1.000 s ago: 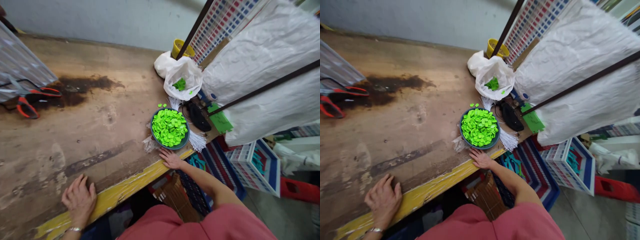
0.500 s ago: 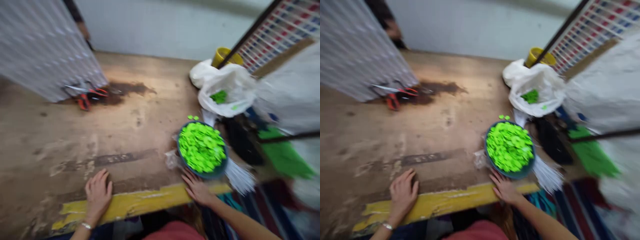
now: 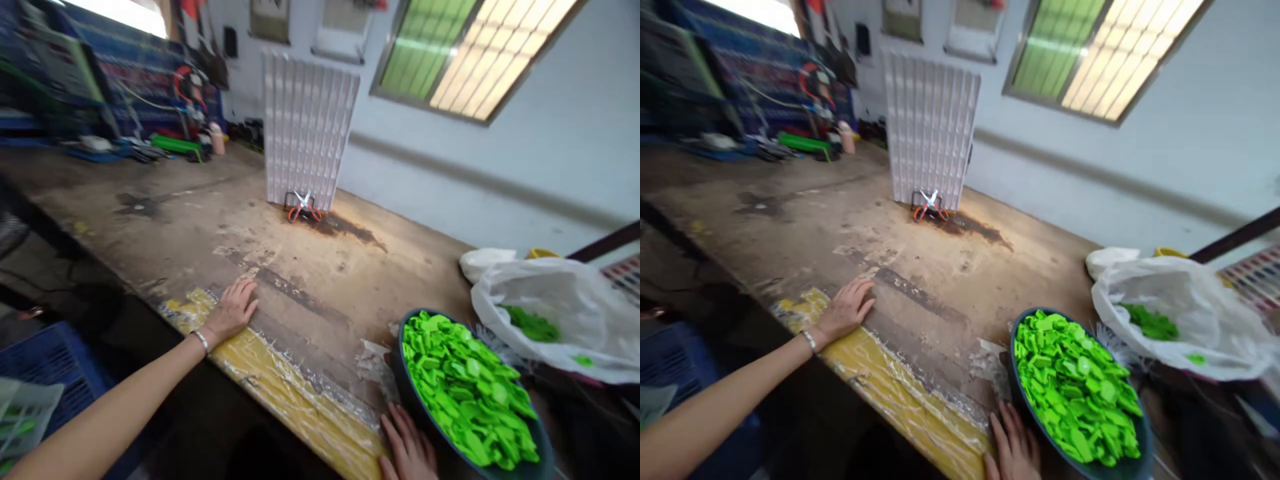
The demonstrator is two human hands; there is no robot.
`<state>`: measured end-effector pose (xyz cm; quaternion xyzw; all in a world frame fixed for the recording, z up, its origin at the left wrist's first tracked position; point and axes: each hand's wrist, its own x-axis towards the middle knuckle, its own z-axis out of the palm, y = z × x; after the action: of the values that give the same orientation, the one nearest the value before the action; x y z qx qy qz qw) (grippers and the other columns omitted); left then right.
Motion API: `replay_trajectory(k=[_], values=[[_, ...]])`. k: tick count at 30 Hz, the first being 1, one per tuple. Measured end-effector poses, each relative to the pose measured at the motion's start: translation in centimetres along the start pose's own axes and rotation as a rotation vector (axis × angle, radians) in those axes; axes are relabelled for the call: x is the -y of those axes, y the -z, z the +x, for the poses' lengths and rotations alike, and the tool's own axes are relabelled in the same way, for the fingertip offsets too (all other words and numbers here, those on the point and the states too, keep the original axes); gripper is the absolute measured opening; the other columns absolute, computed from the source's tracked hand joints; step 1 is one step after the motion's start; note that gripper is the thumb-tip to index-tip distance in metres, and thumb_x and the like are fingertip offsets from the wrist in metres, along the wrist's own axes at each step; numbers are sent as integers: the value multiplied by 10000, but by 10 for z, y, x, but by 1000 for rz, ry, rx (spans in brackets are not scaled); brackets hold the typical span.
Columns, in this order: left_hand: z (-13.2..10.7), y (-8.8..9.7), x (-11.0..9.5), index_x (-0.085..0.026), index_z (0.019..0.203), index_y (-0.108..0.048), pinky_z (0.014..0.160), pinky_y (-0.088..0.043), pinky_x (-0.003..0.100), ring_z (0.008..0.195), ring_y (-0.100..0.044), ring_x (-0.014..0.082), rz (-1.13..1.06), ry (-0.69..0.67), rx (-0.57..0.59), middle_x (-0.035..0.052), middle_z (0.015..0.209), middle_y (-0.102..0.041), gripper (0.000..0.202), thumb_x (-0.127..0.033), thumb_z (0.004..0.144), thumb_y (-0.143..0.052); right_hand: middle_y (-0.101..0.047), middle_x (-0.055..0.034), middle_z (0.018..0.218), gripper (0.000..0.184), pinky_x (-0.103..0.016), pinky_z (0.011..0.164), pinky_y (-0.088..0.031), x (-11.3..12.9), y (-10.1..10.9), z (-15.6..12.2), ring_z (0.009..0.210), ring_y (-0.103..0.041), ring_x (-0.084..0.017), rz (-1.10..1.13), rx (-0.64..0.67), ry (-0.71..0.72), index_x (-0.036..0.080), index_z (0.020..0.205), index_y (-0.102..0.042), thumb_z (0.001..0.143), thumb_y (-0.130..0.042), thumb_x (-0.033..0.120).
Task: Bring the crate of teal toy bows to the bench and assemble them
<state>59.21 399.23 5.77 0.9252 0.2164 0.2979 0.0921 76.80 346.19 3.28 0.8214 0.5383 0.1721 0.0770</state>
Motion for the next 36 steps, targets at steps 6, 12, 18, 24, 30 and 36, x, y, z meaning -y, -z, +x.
replay_trajectory(k=[6,12,18,24,30,36], values=[[3,7,-30,-115,1236,-671,1082,-481,527,1238,-612,330,115,6,-97,218,1343,-658,364,-218,969,-448,-625,-123,1459,466,-504,943,-573,5,-46,54,1313,-617,-331,7,-320,-10,280,1365,-678,1021,-405,436],[-97,-7,-131,-156,1310,-595,1077,-522,495,1204,-628,280,-61,0,-289,149,1274,-683,354,-197,984,-462,-675,-184,1360,433,-493,836,-595,16,-52,88,1199,-678,-349,31,-600,26,194,1350,-630,1028,-394,362],[-245,17,-189,-221,1270,-601,1140,-512,484,1260,-616,257,-153,52,-67,113,1371,-647,430,-99,861,-542,-610,-273,1395,498,-536,893,-560,11,-34,96,1293,-595,-420,123,-549,116,106,1277,-687,1040,-363,400],[-334,84,-158,-218,1196,-654,1068,-569,406,1203,-668,226,-46,436,-248,91,1260,-702,268,-199,987,-489,-654,-240,1335,520,-582,889,-528,-4,-10,99,1289,-582,-442,45,-313,297,172,1066,-789,1013,-276,239],[-356,144,-147,-188,1180,-631,1036,-555,359,1139,-681,209,110,462,-532,81,1182,-705,202,-243,1025,-513,-674,-224,1325,553,-512,948,-527,-8,0,101,1260,-617,-371,2,-276,184,104,1178,-751,1054,-263,331],[-344,118,-165,-198,1137,-630,820,-584,284,879,-701,165,-61,504,-628,43,1014,-696,163,-257,1031,-521,-636,-221,1402,500,-479,1009,-502,-10,2,98,1322,-592,-330,-21,-433,189,84,1224,-710,1054,-294,304]])
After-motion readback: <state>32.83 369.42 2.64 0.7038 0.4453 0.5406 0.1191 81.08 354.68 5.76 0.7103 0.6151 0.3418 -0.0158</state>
